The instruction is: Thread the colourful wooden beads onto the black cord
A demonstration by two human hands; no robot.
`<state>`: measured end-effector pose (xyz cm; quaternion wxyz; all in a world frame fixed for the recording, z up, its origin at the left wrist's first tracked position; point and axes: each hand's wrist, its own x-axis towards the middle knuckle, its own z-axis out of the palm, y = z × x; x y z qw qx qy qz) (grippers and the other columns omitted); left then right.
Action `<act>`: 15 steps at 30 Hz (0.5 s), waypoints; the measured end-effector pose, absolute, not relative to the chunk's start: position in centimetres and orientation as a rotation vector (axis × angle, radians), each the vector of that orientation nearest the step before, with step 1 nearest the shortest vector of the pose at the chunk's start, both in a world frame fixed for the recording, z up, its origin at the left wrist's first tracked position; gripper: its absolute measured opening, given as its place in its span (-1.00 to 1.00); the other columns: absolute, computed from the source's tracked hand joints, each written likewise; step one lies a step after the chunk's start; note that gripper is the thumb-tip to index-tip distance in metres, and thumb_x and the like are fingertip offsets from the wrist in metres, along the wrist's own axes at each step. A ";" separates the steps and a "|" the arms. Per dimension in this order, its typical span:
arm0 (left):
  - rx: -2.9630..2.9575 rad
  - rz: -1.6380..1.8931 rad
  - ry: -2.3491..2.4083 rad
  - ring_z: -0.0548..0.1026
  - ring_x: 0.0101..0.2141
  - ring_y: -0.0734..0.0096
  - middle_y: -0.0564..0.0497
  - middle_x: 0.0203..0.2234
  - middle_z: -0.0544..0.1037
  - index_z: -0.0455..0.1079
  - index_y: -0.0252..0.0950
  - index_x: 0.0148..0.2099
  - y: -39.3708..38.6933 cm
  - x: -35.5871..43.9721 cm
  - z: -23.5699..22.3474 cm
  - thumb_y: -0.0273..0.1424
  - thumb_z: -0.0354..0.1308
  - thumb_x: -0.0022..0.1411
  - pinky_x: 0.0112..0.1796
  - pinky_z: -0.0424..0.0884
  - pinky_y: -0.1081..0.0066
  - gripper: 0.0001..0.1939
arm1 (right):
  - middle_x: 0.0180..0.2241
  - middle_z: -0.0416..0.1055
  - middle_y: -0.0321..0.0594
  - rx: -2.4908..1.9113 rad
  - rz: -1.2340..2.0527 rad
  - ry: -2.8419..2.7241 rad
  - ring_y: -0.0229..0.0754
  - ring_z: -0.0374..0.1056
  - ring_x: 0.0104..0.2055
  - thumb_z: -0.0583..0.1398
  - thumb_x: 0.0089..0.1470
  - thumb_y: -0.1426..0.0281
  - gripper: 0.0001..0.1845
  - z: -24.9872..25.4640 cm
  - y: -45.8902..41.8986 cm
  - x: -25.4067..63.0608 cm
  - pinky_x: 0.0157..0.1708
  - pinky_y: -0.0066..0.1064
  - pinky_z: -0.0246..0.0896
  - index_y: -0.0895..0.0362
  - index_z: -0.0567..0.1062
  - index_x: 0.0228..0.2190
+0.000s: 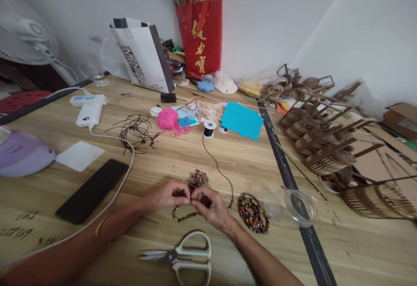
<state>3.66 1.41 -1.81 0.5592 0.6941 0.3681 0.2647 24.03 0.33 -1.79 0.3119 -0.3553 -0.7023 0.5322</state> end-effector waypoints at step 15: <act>1.667 0.608 0.885 0.29 -0.52 0.55 0.07 -0.57 0.45 0.48 -0.41 -0.38 1.5 3.6 -1.7 -0.37 0.18 0.08 -0.46 0.19 0.56 -0.83 | -0.42 0.36 -0.22 -0.917 1.384 -1.874 -0.24 0.27 -0.38 0.20 0.09 0.31 -0.85 -1.9 0.4 24.0 -0.37 -0.43 0.18 0.16 0.45 -0.39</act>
